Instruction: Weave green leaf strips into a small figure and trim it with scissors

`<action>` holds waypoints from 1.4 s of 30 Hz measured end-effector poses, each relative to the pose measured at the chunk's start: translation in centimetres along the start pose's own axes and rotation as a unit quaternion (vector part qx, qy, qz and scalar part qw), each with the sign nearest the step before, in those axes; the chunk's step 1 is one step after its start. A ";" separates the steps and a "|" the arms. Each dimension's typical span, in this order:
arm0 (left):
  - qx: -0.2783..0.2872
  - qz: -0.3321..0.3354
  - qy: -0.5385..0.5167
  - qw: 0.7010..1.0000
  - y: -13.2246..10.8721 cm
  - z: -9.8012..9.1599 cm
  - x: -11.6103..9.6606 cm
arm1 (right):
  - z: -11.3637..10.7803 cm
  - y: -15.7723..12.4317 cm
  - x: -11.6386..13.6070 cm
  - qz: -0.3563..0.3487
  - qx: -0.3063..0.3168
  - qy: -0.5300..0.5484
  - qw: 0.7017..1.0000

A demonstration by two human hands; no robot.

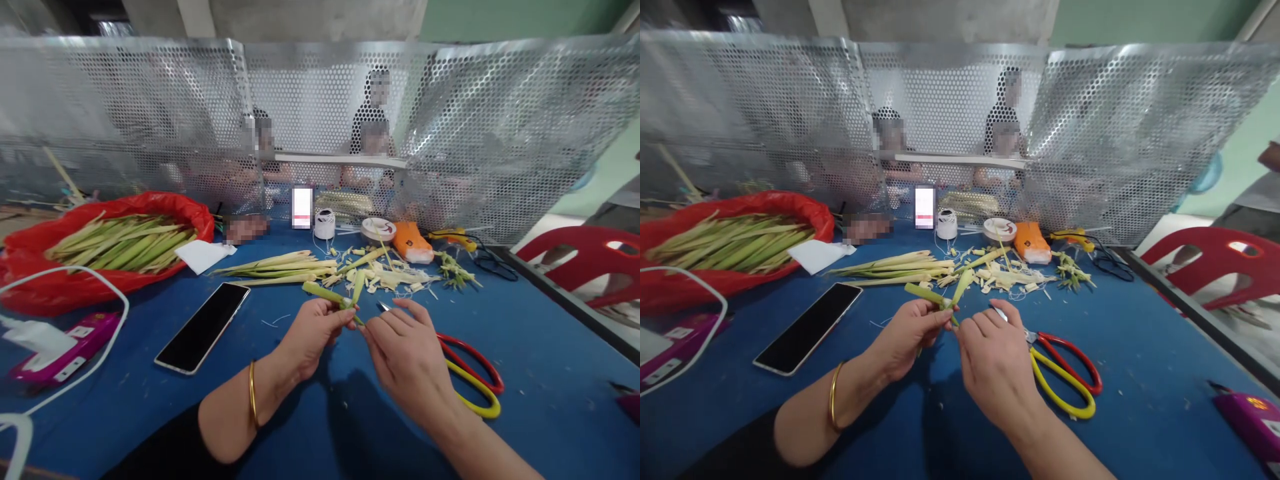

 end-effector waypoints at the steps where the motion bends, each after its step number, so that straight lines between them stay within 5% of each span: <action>1: -0.007 -0.002 -0.002 1.000 0.0 -0.1 -0.1 | -0.1 0.0 0.1 -0.003 -0.001 0.006 1.000; 11: -0.018 -0.047 0.001 0.999 0.2 -0.9 -0.3 | -0.2 0.0 -0.1 0.004 0.010 0.023 1.000; 15: 0.063 -0.067 0.044 0.995 0.0 -0.7 -0.6 | -0.9 0.5 -1.6 0.030 0.032 0.043 0.998; 19: 0.161 -0.060 0.168 0.971 -0.9 0.3 -0.8 | -2.5 0.9 -4.0 0.107 -0.038 0.059 0.992; 21: 0.203 -0.049 0.238 0.948 -1.4 1.0 -0.4 | -1.1 0.8 -4.6 0.155 0.013 0.137 0.978; 23: 0.237 -0.057 0.276 0.930 -2.0 1.6 0.3 | 1.3 0.2 -4.3 0.212 0.112 0.272 0.932; 25: 0.252 -0.076 0.266 0.927 -2.2 1.9 0.9 | 3.2 -0.7 -3.9 0.289 0.177 0.415 0.844; 29: 0.283 -0.090 0.192 0.935 -2.6 2.2 1.0 | 4.9 -2.1 -3.4 0.404 0.210 0.633 0.626; 31: 0.299 -0.097 0.173 0.933 -2.7 2.3 0.9 | 5.1 -2.5 -3.3 0.400 0.234 0.671 0.579; 34: 0.301 -0.091 0.166 0.935 -2.8 2.4 0.8 | 5.4 -2.7 -3.4 0.387 0.255 0.674 0.576; 42: 0.221 -0.069 0.216 0.949 -2.2 2.1 0.9 | 5.6 -2.2 -4.0 0.432 0.141 0.620 0.639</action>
Point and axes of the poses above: each hand's wrist, its own y-axis towards the middle knuckle, its own z-axis out of the palm, x = y × z, the point moved 7 cm from there along y, towards the middle knuckle, and after that the axes turned 8 degrees about -x, right-handed, at the moved point
